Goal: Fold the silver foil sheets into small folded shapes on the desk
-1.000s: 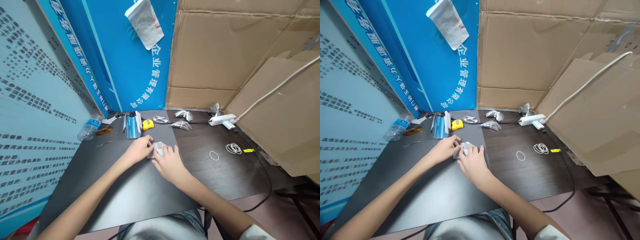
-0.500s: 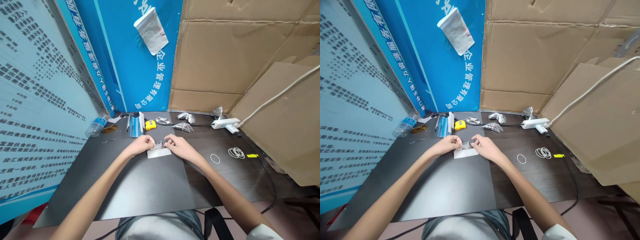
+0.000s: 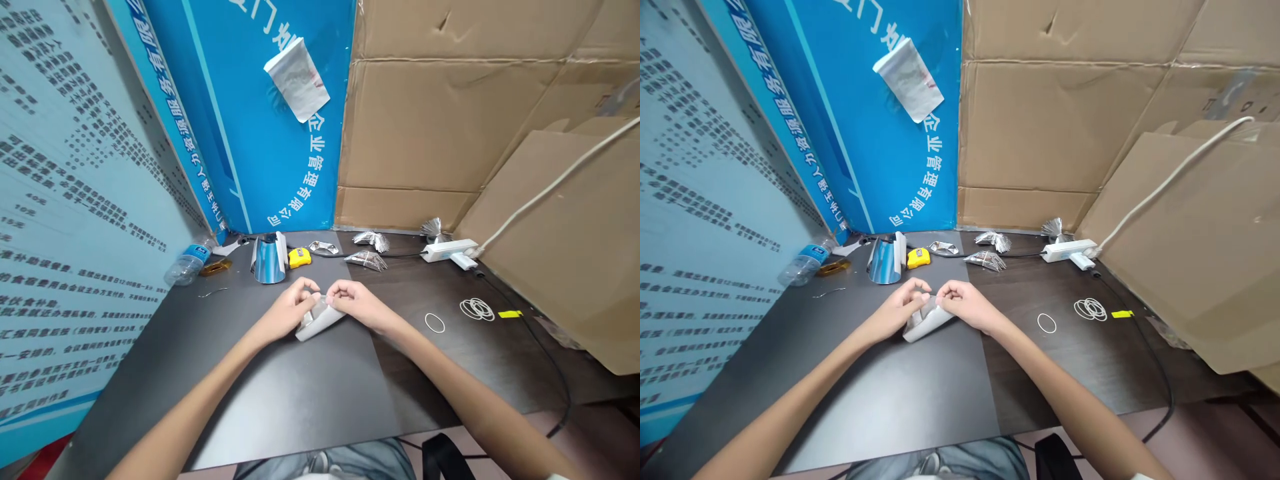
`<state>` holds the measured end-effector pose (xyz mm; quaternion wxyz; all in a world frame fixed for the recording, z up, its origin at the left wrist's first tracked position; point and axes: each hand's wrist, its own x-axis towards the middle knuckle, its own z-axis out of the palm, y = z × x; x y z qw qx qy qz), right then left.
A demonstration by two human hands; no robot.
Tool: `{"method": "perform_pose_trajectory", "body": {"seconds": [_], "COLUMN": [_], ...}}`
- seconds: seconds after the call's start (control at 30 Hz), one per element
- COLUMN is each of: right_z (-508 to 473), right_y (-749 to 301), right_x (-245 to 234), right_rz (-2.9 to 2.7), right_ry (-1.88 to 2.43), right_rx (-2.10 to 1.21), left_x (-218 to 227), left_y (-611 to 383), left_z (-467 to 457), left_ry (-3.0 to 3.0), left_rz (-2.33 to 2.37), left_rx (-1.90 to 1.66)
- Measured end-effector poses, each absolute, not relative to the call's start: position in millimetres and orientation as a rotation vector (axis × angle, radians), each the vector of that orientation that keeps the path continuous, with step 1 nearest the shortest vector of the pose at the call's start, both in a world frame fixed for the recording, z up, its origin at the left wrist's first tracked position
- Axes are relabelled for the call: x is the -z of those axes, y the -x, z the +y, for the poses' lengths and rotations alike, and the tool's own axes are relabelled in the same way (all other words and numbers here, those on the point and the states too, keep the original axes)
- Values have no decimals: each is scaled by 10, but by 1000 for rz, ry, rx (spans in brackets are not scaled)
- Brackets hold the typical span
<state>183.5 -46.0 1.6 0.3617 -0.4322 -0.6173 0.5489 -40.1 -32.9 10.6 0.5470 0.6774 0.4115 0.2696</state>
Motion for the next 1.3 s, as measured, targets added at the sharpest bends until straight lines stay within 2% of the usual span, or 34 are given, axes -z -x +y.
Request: {"method": "perform_pose_trajectory", "body": {"seconds": [0.2,0.37,0.57,0.77,0.9,1.17,1.3], "right_z": [-599,-636,-758,-793,-790,-685,-634], "right_y": [-1729,-1681,-1516,-1478,-1443,-1493,-1579], "right_x": [-43,-2,104,86,71,90,46], "right_rz": [-1334,-875,-935,-942,-1001,-1036,-970], "right_ry": [1020,787,708,654,762,943,960], "right_rx": [-1555,-1819,-1843,-1794,-1694,-1445,-1418], "left_x": [-20,10,-17,17,5,-45,-8], "left_y": [249,219,180,163,164,198,196], "left_z": [-495,-461,-471,-520,-571,-615,-560], "left_ry": [-1791,-1476,-1316,-1435,-1507,-1731,-1585], "left_rz": [1083,1049,1069,1184,1315,1242,1149], "left_rx": [-836,-1033,-1091,-1179,-1258,-1082,-1087]}}
